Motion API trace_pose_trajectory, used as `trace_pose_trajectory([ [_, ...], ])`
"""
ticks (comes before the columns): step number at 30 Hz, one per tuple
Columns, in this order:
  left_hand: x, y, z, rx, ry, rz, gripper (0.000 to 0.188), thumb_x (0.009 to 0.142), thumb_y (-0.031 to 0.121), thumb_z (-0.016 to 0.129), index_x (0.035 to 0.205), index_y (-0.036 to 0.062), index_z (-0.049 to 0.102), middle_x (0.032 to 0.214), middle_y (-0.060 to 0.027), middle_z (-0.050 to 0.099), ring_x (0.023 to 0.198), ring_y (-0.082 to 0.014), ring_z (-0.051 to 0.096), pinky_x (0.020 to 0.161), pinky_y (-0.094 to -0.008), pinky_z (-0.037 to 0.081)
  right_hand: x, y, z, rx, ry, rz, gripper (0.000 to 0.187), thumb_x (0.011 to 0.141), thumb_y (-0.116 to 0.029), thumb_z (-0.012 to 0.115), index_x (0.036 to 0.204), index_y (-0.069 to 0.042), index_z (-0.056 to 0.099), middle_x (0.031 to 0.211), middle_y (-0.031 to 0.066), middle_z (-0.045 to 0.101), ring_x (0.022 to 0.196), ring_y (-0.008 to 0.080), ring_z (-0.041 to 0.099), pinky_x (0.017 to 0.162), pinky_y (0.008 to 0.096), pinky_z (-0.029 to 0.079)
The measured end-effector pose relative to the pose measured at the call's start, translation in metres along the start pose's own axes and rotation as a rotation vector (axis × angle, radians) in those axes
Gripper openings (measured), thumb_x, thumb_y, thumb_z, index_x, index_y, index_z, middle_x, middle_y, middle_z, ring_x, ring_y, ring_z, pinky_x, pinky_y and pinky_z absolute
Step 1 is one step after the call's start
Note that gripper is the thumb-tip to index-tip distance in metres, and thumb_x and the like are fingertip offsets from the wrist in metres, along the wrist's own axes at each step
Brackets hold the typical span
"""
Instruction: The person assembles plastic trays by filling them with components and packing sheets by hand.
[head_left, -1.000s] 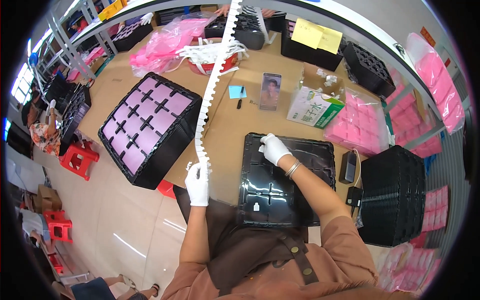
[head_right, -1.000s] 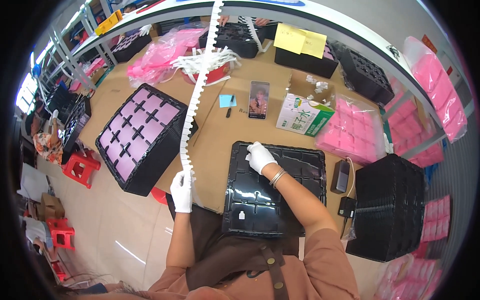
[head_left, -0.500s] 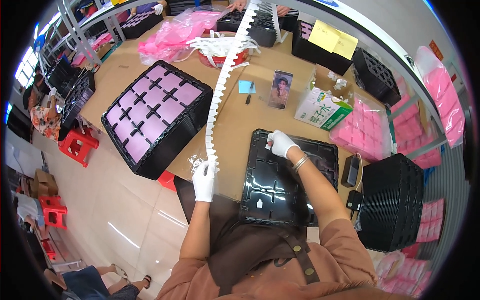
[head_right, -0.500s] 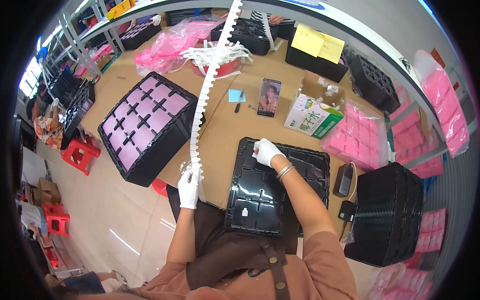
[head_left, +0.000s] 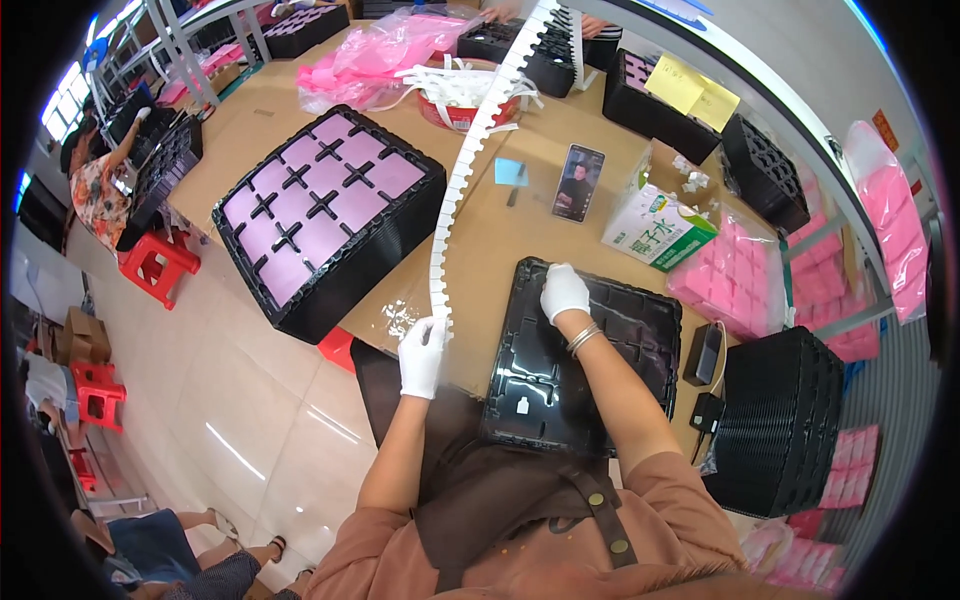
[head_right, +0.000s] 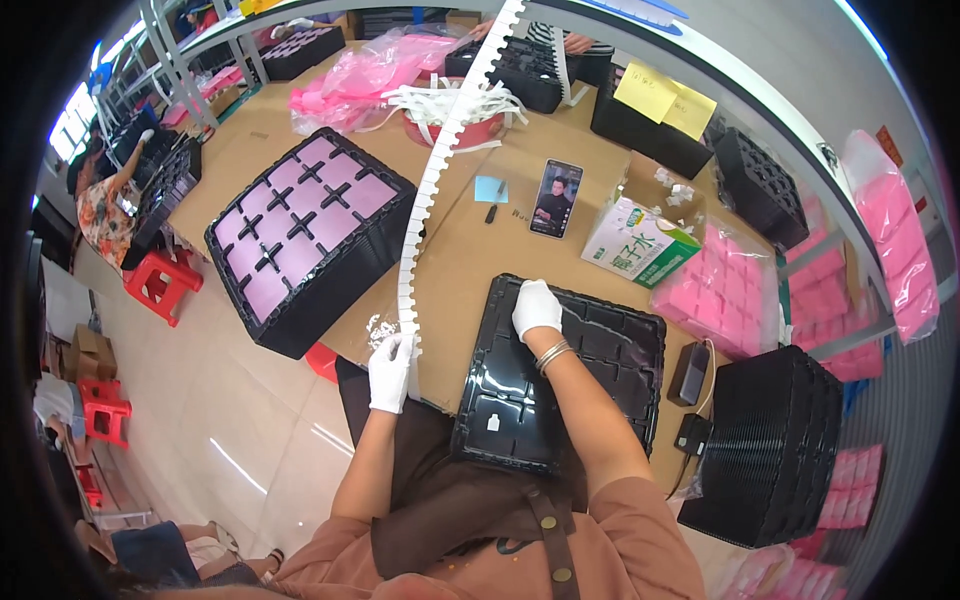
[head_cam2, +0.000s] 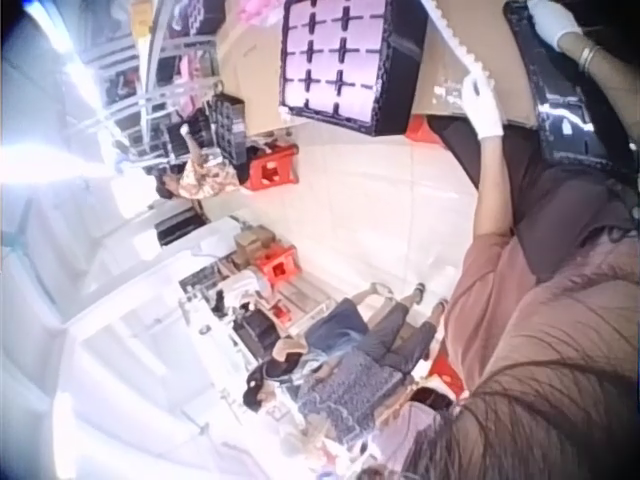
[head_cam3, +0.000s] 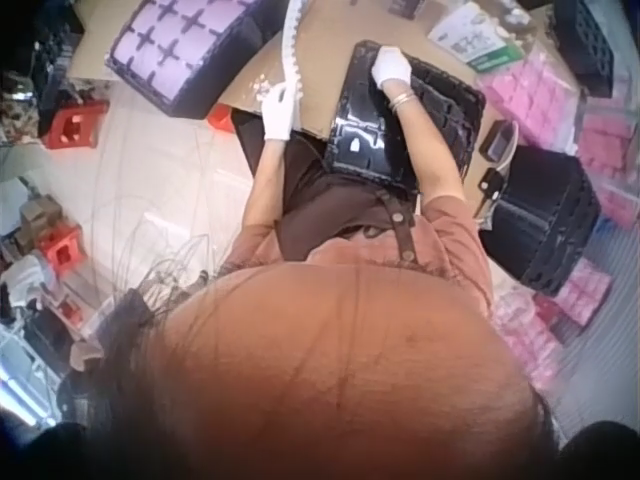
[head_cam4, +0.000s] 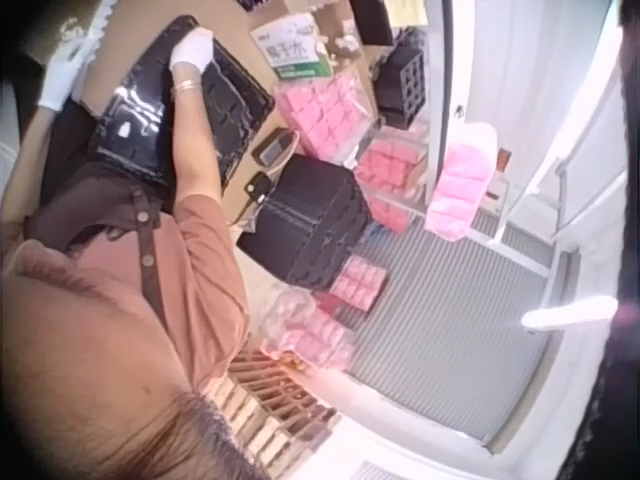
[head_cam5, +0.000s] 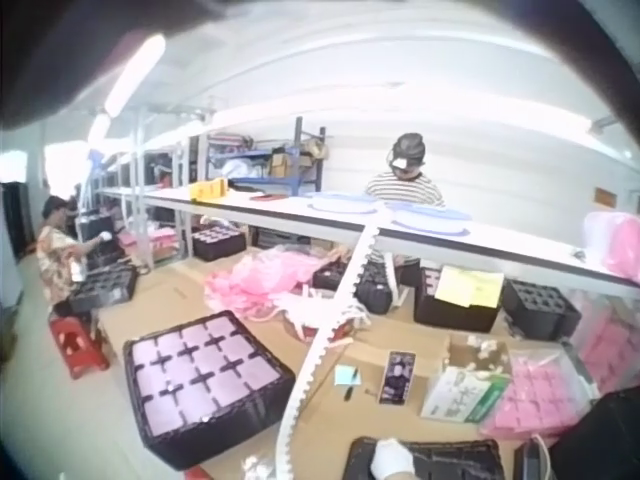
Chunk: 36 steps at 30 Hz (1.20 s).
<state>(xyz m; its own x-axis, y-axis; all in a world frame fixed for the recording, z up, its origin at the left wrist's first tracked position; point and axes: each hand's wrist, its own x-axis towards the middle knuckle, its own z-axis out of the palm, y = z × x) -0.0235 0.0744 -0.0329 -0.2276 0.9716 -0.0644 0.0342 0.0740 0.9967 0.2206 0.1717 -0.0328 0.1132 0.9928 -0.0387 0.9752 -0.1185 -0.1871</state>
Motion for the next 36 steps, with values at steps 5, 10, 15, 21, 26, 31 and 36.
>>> trace_pose_trajectory([
  [5, -0.003, 0.01, 0.001, -0.014, -0.031, -0.03, 0.017, 0.089, 0.013, 0.055, 0.094, -0.0021, 0.062, 0.083, -0.0016, 0.062, 0.073, -0.0055, 0.054, 0.067, -0.0205, 0.044, -0.019, 0.02, -0.008, 0.321, 0.043, -0.214, 0.006, 0.077, -0.002, 0.054, 0.082, -0.001, 0.058, 0.086, 0.0186, 0.058, 0.076, 0.033, 0.062, 0.07, 0.0391, 0.051],
  [10, -0.001, -0.003, -0.005, 0.013, -0.008, -0.031, 0.018, 0.089, 0.013, 0.055, 0.094, -0.0019, 0.062, 0.08, -0.0032, 0.063, 0.068, -0.0062, 0.055, 0.061, -0.0211, 0.044, -0.115, 0.005, -0.032, 0.527, -0.173, -0.322, 0.004, 0.074, 0.0, 0.053, 0.075, -0.004, 0.055, 0.075, 0.0155, 0.059, 0.071, 0.033, 0.061, 0.066, 0.0404, 0.049],
  [15, -0.002, 0.008, 0.002, -0.019, -0.025, -0.024, 0.019, 0.089, 0.014, 0.055, 0.095, -0.0025, 0.062, 0.081, -0.003, 0.062, 0.071, -0.0067, 0.056, 0.064, -0.0214, 0.044, -0.174, -0.005, -0.024, 0.236, -0.276, -0.313, 0.016, 0.076, -0.011, 0.057, 0.091, -0.008, 0.064, 0.085, 0.0166, 0.063, 0.077, 0.0338, 0.062, 0.068, 0.0417, 0.049],
  [21, -0.006, 0.001, -0.002, 0.009, -0.024, -0.003, 0.02, 0.089, 0.016, 0.055, 0.096, -0.0019, 0.062, 0.079, -0.0023, 0.062, 0.071, -0.0069, 0.055, 0.064, -0.0216, 0.044, -0.165, 0.002, -0.019, 0.339, -0.448, -0.359, 0.013, 0.077, -0.011, 0.057, 0.088, -0.007, 0.063, 0.086, 0.0139, 0.064, 0.076, 0.0324, 0.062, 0.069, 0.0395, 0.049],
  [26, -0.008, 0.003, -0.005, 0.057, 0.004, -0.009, 0.021, 0.089, 0.016, 0.055, 0.096, -0.002, 0.062, 0.08, -0.0032, 0.064, 0.072, -0.0078, 0.057, 0.065, -0.0225, 0.045, -0.168, -0.009, -0.026, 0.303, -0.395, -0.342, 0.011, 0.078, -0.008, 0.054, 0.085, -0.004, 0.062, 0.081, 0.0155, 0.064, 0.077, 0.0333, 0.061, 0.068, 0.0388, 0.048],
  [31, -0.011, 0.011, -0.002, 0.032, -0.012, -0.013, 0.02, 0.089, 0.015, 0.055, 0.097, -0.0022, 0.062, 0.083, -0.0053, 0.065, 0.073, -0.0086, 0.059, 0.067, -0.0226, 0.046, -0.164, -0.01, -0.031, 0.278, -0.457, -0.334, 0.011, 0.077, -0.009, 0.057, 0.085, -0.004, 0.062, 0.081, 0.0158, 0.064, 0.076, 0.0336, 0.062, 0.068, 0.0394, 0.048],
  [36, -0.01, 0.006, 0.0, -0.013, -0.013, -0.031, 0.021, 0.089, 0.015, 0.055, 0.097, -0.0028, 0.062, 0.083, -0.0052, 0.065, 0.073, -0.0084, 0.059, 0.067, -0.0223, 0.046, -0.166, -0.011, -0.025, 0.331, -0.453, -0.281, 0.012, 0.078, -0.015, 0.058, 0.082, -0.004, 0.062, 0.08, 0.0174, 0.063, 0.077, 0.0343, 0.062, 0.069, 0.0428, 0.048],
])
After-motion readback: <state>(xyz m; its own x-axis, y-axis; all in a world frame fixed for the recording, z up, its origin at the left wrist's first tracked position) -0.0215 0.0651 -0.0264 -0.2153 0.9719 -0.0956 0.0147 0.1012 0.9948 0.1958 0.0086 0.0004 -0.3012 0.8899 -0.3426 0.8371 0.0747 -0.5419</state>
